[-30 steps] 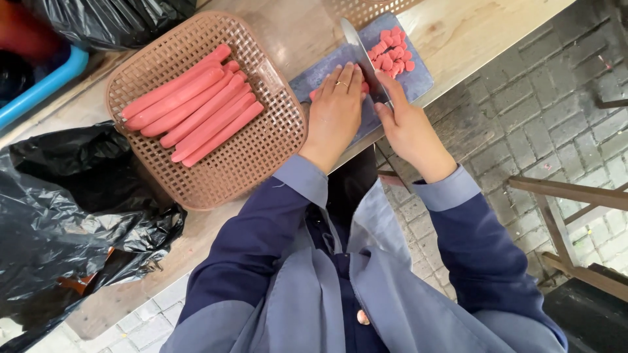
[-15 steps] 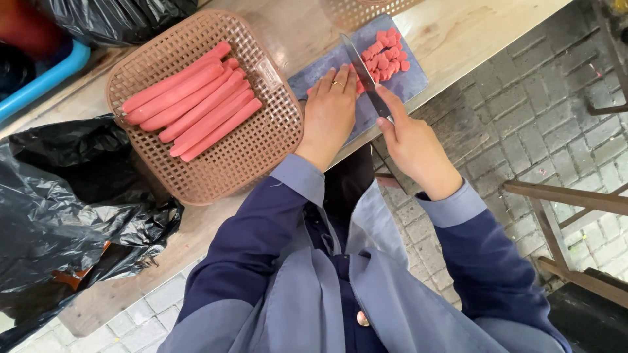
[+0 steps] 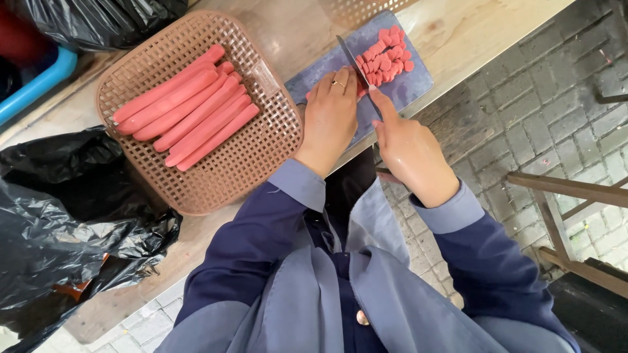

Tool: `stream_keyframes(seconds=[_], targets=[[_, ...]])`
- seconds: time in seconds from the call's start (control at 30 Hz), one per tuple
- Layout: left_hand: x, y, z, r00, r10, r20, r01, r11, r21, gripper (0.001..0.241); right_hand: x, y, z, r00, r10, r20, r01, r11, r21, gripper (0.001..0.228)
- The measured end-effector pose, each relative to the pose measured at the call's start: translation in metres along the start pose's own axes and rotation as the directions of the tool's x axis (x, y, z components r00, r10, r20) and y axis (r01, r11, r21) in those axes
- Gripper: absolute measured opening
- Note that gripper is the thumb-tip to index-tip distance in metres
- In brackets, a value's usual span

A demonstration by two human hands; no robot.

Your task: Slicing long pink sausages into small pieces on a cutting board using a knife and replenishing the board from a basket.

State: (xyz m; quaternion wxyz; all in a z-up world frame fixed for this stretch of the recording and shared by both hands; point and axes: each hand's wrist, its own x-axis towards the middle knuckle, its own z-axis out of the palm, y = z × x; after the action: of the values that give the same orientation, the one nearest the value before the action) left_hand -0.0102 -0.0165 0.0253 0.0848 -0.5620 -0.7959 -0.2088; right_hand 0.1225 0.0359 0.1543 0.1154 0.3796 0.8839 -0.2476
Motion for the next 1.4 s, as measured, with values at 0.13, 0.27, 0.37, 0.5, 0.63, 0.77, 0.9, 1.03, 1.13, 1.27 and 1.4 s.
stream_keyframes(seconds=[0.13,0.27,0.37,0.5,0.63,0.77,0.9,1.03,1.13,1.27,1.4], targets=[[-0.002,-0.001,0.017,0.997,-0.016,-0.078,0.019,0.999,0.039,0.046,0.022,0.006,0.023,0.991,-0.077,-0.107,0.073,0.997,-0.038,0.050],[-0.003,-0.005,0.019,0.997,-0.017,-0.075,0.015,1.000,-0.021,0.049,0.029,0.015,0.036,0.989,-0.068,-0.134,0.071,0.997,0.020,0.052],[-0.005,-0.003,0.015,0.997,-0.023,-0.077,0.018,0.998,-0.056,0.047,0.022,0.003,0.017,0.990,-0.046,-0.130,0.061,0.992,0.114,0.052],[-0.008,-0.003,0.020,0.996,-0.036,-0.083,0.034,0.999,-0.033,0.049,0.014,-0.011,-0.003,0.995,-0.028,-0.093,0.048,0.973,0.226,0.053],[-0.007,-0.003,0.022,0.994,-0.036,-0.100,0.037,0.999,0.008,0.053,0.008,-0.006,-0.010,0.992,-0.044,-0.117,0.071,0.968,0.241,0.051],[-0.006,-0.003,0.023,0.995,-0.043,-0.094,0.049,0.997,0.066,0.054,-0.010,-0.015,-0.018,0.996,-0.028,-0.085,0.046,0.976,0.214,0.052],[-0.004,-0.002,0.024,0.995,-0.044,-0.091,0.051,0.995,0.086,0.054,-0.015,-0.005,-0.012,0.995,-0.055,-0.080,0.067,0.984,0.166,0.050],[-0.003,-0.003,0.019,0.995,-0.040,-0.092,0.046,0.997,0.065,0.054,-0.017,-0.006,-0.013,0.996,-0.054,-0.066,0.063,0.988,0.142,0.051],[-0.001,-0.002,0.004,0.998,-0.052,0.020,0.054,0.996,-0.074,0.040,-0.008,0.011,-0.003,0.998,-0.067,0.005,0.065,0.979,0.191,0.055],[0.000,-0.001,0.002,0.999,-0.035,-0.011,0.034,0.999,-0.018,0.034,-0.009,0.007,-0.003,0.999,-0.041,0.013,0.040,0.998,0.057,0.055],[0.003,-0.002,-0.005,1.000,-0.026,0.005,0.026,0.999,-0.039,0.031,-0.003,-0.012,-0.013,0.995,0.051,0.082,-0.054,0.998,0.033,0.053]])
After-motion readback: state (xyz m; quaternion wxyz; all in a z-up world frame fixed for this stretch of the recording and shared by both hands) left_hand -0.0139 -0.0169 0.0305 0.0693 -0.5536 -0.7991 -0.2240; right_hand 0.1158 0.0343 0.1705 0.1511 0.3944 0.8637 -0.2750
